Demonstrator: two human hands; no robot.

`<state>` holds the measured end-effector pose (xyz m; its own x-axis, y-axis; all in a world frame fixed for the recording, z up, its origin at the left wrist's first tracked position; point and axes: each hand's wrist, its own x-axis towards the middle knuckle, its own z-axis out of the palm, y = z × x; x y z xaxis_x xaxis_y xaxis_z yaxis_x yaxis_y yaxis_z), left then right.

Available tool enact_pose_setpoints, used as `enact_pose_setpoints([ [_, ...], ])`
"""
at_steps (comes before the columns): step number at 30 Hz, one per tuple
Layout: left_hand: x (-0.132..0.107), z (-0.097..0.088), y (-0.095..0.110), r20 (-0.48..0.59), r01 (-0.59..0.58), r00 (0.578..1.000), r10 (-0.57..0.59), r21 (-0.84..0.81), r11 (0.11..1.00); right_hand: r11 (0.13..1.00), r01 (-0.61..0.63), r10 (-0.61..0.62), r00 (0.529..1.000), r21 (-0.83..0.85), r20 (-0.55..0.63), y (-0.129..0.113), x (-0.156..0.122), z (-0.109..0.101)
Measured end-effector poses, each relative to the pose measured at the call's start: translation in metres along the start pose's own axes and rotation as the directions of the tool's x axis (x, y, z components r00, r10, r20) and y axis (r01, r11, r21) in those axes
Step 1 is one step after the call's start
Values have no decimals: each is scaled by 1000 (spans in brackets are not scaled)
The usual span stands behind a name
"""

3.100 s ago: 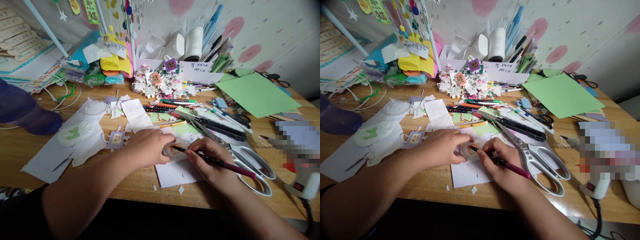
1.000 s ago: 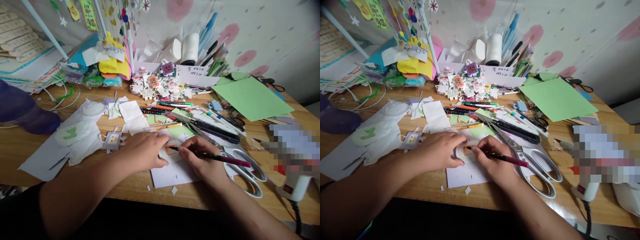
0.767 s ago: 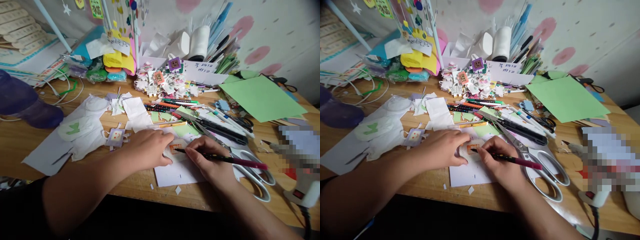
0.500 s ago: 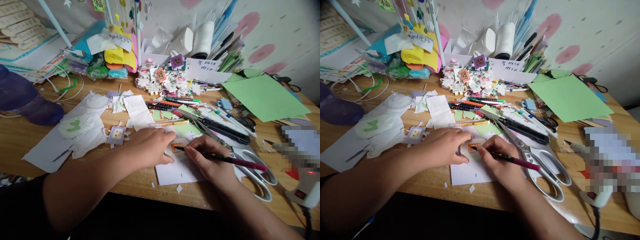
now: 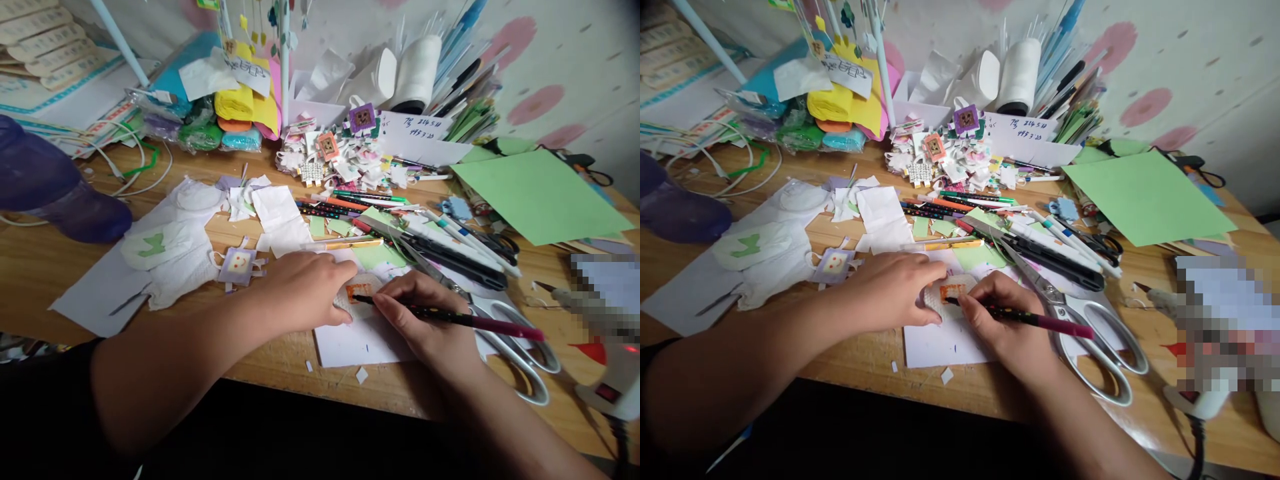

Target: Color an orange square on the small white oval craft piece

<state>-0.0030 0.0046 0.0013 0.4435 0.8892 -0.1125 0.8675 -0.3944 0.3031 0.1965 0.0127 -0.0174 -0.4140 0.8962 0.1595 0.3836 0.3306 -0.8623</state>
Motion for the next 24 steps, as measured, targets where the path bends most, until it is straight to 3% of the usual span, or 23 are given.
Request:
enact_pose_setpoints([
  [16, 1, 2, -2, -14, -18, 1000, 18, 5, 1000, 1000, 11, -11, 1000, 6, 3, 0, 0, 0],
  [24, 0, 2, -2, -16, -23, 1000, 23, 16, 1000, 1000, 9, -9, 999, 15, -51, -2, -1, 1],
])
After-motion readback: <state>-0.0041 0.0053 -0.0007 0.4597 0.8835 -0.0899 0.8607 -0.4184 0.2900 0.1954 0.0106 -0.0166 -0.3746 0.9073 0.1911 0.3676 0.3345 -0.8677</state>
